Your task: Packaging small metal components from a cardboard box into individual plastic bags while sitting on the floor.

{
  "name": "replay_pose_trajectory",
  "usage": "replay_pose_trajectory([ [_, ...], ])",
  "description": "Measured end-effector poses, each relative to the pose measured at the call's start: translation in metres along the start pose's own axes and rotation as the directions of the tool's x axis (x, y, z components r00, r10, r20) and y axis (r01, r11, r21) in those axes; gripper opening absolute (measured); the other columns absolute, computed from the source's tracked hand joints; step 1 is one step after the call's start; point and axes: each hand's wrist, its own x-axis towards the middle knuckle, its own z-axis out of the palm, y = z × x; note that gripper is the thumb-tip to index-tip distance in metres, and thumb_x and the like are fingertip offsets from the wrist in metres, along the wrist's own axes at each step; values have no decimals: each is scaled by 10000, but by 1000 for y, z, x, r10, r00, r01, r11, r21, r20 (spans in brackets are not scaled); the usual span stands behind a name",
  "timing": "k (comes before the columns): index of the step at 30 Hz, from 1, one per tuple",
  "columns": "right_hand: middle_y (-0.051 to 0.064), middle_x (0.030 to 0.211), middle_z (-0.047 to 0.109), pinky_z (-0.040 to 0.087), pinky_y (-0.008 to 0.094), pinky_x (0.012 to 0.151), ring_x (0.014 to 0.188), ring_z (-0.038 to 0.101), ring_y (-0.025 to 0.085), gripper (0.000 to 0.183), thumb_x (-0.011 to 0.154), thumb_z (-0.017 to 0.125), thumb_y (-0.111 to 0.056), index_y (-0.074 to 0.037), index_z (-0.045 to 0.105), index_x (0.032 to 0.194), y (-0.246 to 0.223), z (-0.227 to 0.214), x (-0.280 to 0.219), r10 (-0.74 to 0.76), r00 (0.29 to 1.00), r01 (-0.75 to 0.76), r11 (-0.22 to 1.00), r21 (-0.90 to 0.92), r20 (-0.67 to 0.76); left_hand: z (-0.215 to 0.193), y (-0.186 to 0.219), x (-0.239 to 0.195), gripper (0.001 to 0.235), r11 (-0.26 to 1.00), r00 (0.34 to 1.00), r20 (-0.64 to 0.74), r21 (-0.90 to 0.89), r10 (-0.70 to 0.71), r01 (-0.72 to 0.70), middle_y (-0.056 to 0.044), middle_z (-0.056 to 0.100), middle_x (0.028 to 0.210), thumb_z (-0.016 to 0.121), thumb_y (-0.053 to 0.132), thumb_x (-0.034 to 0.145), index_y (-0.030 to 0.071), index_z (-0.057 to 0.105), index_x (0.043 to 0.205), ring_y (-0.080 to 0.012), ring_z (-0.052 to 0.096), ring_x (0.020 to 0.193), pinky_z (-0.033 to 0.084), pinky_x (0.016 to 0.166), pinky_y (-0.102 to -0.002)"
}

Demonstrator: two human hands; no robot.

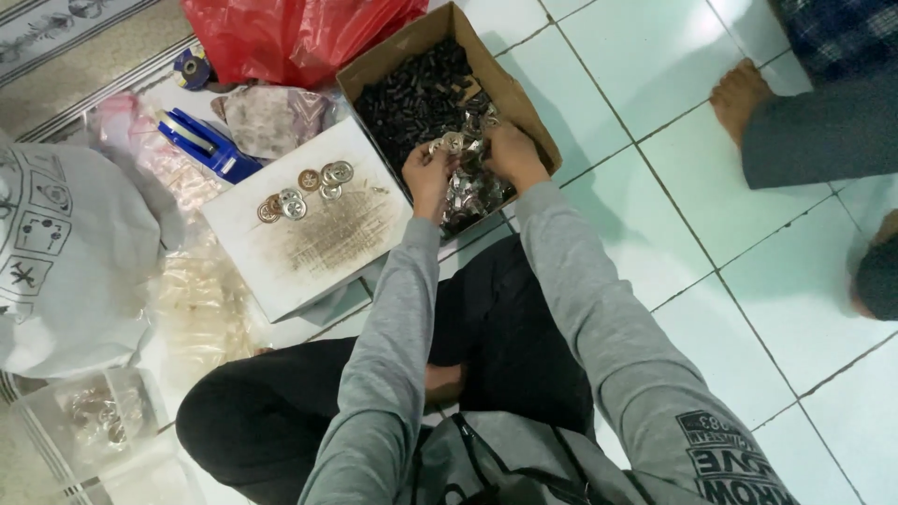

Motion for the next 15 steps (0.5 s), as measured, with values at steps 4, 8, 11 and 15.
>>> replay_pose_trajectory([
  [4,296,1278,644,578,563,945,1206,634,448,454,908,786,-146,16,667,1315,10,18,17,5,998,1,996,-95,68,-3,-2,0,281,1000,1000,-9,-18,18,-18,-252,664,996,673,26,943,-123,593,1168,-354,772,846,677,743,-395],
  [8,286,1166,697,600,564,852,1108,677,458,293,950,728,-104,15,710,1218,10,5,3,52,998,-48,984,171,-22,1,-2,-3,231,997,998,-19,-47,53,-54,-233,646,956,664,35,954,-111,600,1122,-338,760,846,663,738,-379],
  [11,291,1167,689,589,550,860,1113,667,462,262,989,714,-149,33,709,1177,27,5,7,95,994,-62,898,436,-55,1,-6,7,180,999,999,-7,-3,52,-52,-238,656,960,625,50,985,-87,602,1099,-347,765,870,674,760,-392],
  [15,108,834,704,587,315,667,746,695,190,177,967,744,-216,-56,668,964,50,24,14,91,996,-62,595,801,9,5,-10,2,208,995,995,32,18,97,-98,-274,655,1022,580,46,1021,-114,564,1153,-366,752,941,660,815,-422],
])
